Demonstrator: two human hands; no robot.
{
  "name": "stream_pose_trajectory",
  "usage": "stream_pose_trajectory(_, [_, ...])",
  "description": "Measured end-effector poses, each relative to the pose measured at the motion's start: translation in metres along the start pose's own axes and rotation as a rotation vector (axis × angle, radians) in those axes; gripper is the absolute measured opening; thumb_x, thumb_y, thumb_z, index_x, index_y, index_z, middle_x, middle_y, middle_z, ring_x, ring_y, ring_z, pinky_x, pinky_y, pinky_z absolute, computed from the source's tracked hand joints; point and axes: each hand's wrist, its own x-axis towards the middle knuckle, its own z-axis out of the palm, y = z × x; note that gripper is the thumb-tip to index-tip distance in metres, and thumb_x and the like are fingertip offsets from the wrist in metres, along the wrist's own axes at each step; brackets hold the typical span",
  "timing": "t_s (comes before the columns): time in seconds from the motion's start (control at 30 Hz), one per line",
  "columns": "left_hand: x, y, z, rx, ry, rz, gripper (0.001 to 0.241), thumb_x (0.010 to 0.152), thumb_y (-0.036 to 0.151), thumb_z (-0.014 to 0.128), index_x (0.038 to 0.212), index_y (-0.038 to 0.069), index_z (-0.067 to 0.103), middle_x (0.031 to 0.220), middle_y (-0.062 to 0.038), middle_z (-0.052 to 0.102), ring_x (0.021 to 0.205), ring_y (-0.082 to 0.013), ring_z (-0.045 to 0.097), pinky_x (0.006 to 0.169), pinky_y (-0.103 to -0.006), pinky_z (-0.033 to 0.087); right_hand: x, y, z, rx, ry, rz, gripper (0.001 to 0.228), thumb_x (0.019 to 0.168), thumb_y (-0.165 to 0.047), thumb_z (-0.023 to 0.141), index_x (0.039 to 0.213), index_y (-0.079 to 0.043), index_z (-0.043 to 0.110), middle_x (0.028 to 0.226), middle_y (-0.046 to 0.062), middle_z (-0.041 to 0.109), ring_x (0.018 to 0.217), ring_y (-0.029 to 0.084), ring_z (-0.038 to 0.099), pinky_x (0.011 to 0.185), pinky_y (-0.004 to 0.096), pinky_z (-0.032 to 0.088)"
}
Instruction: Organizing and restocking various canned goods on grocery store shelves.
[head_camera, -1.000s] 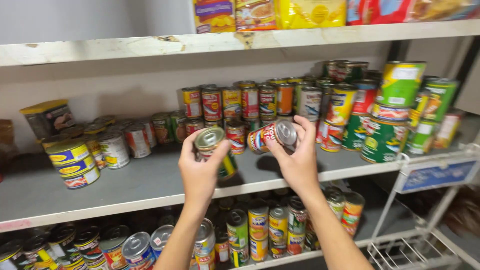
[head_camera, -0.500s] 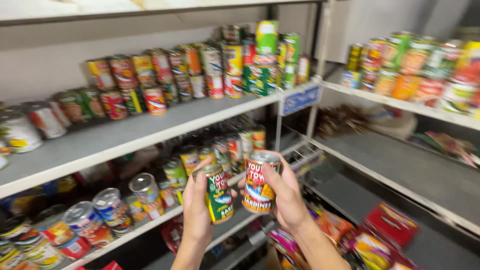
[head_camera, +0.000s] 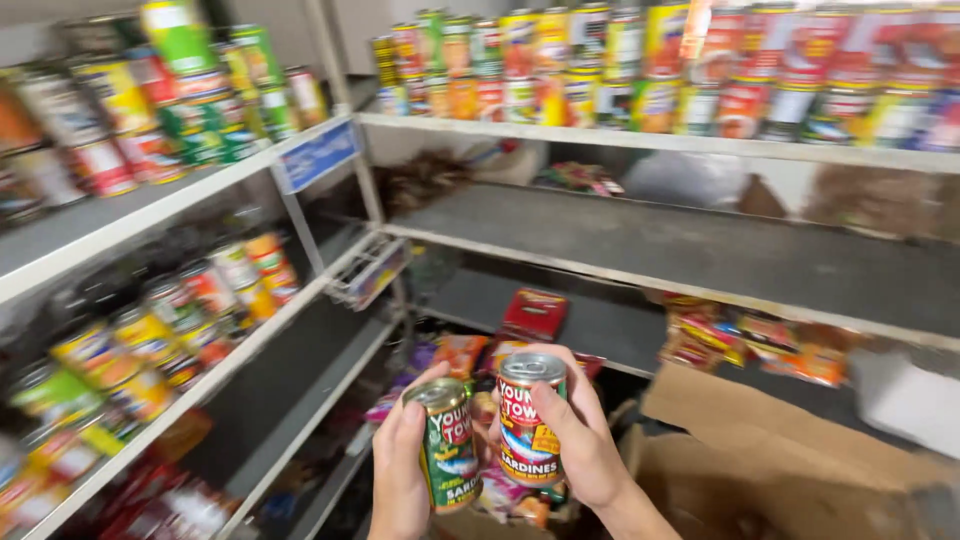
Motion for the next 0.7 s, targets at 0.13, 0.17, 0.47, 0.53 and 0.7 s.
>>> stream_pose_trajectory(0.13, [0.004,-0.044,0.048,0.026,-0.106,-0.097,0.055,0.1,0.032,0.049,0.142,-0.003,0.056,0.105,-0.013,0.072,0.082,-0.0187,0.071,0.07,-0.0343,0.06,-0.044,-0.038,-0.043,-0.047,0.209,-0.032,0.042,0.099,-0.028,0.058,0.132,-0.005,0.048,0.108,0.017,0.067,0.084,0.023,0.071,0.074,0.038,0.06])
stream_pose_trajectory(0.17, [0.006,-0.056,0.062,0.029,-0.154,-0.126,0.055,0.099,0.032,0.05,0.142,-0.003,0.056,0.103,-0.014,0.072,0.082,-0.019,0.071,0.07,-0.035,0.061,-0.053,-0.049,-0.055,-0.06,0.228,-0.059,0.042,0.099,-0.029,0.058,0.132,-0.005,0.049,0.107,0.017,0.067,0.083,0.024,0.071,0.073,0.038,0.06])
stream_pose_trajectory(0.47, [0.0,-0.148,0.211,-0.067,-0.41,-0.334,0.053,0.099,0.033,0.051,0.14,-0.001,0.057,0.101,-0.014,0.073,0.085,-0.0184,0.072,0.071,-0.035,0.063,-0.152,-0.147,-0.153,-0.147,0.486,-0.213,0.044,0.1,-0.036,0.056,0.13,-0.004,0.051,0.1,0.018,0.067,0.076,0.027,0.072,0.065,0.04,0.061])
stream_pose_trajectory(0.53, [-0.008,-0.169,0.246,-0.048,-0.444,-0.336,0.053,0.1,0.033,0.051,0.141,0.0,0.058,0.103,-0.014,0.073,0.089,-0.0179,0.073,0.073,-0.0336,0.063,-0.177,-0.17,-0.175,-0.169,0.526,-0.214,0.044,0.099,-0.037,0.056,0.129,-0.004,0.051,0.099,0.019,0.066,0.076,0.027,0.072,0.063,0.041,0.062])
stream_pose_trajectory(0.7, [-0.032,-0.227,0.319,-0.067,-0.542,-0.361,0.053,0.102,0.033,0.053,0.143,-0.001,0.058,0.101,-0.014,0.071,0.082,-0.0192,0.071,0.07,-0.0346,0.063,-0.232,-0.226,-0.226,-0.211,0.595,-0.291,0.047,0.1,-0.036,0.056,0.131,-0.001,0.049,0.099,0.02,0.066,0.077,0.028,0.071,0.062,0.043,0.063])
